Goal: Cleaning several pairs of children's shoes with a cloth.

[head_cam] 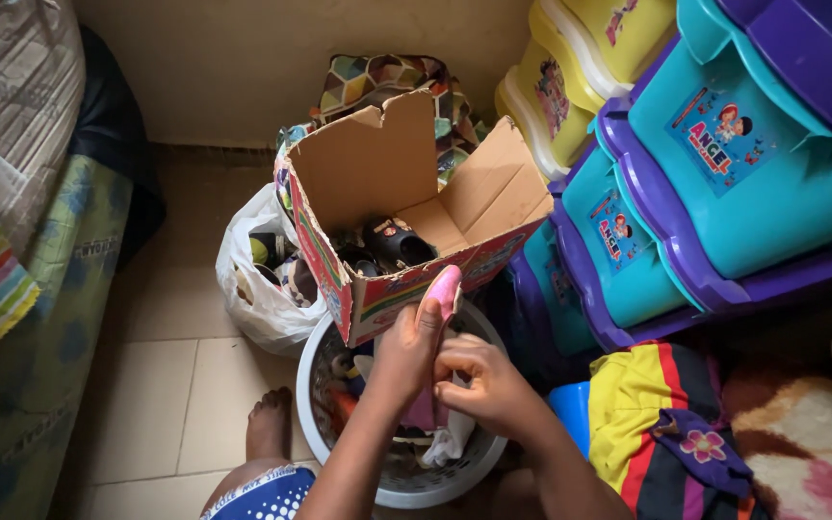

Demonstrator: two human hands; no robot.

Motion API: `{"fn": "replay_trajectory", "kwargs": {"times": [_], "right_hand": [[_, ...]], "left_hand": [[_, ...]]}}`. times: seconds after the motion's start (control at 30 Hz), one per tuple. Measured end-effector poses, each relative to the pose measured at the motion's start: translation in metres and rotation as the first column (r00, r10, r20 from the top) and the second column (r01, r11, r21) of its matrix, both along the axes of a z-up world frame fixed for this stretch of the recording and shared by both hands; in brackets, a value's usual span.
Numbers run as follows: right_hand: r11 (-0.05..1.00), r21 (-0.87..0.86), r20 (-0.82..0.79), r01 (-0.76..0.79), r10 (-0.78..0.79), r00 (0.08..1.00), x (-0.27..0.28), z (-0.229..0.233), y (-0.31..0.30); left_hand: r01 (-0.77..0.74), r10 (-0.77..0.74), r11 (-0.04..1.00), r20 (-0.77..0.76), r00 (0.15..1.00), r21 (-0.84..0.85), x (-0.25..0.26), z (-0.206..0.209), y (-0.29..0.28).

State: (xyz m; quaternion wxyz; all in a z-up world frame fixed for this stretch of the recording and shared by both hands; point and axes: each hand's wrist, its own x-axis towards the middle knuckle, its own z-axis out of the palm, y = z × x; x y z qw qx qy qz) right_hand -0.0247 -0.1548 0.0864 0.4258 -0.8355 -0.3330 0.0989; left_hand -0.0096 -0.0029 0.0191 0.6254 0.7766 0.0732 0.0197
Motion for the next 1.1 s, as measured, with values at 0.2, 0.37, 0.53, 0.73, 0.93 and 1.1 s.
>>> {"fn": "replay_trajectory", "kwargs": {"times": [0.2,0.37,0.53,0.73,0.93,1.1], "right_hand": [[0.977,-0.021,-0.006,-0.211,0.211,0.978,-0.004,0.02,-0.003],[0.974,0.219,-0.099,0.066,-0.046,0.994,-0.003,0.001,-0.004],[0.945,0.262,0.051,0.193,-0.214,0.976,0.002,-0.002,-0.017],[0.973,0.193,-0.132,0.123,-0.098,0.986,-0.006,0.012,0.003],[0.971,0.111,0.223,0.21,-0.23,0.947,-0.007,-0.007,0.006],[0.787,0.52,-0.138,0.333,-0.308,0.941,0.009,-0.013,-0.002]], "left_hand": [[-0.033,0.033,0.999,0.001,0.999,0.019,0.003,-0.009,0.002],[-0.029,0.03,0.994,-0.001,1.0,-0.106,0.003,0.0,0.005],[0.041,0.02,0.848,0.109,0.994,-0.529,0.002,0.01,0.005],[0.03,0.078,0.625,0.101,0.992,-0.78,0.005,0.009,0.009],[0.134,-0.054,0.499,0.123,0.991,-0.856,-0.002,0.018,-0.002],[0.047,0.089,0.978,0.602,0.793,-0.205,-0.001,0.027,0.007]]}}
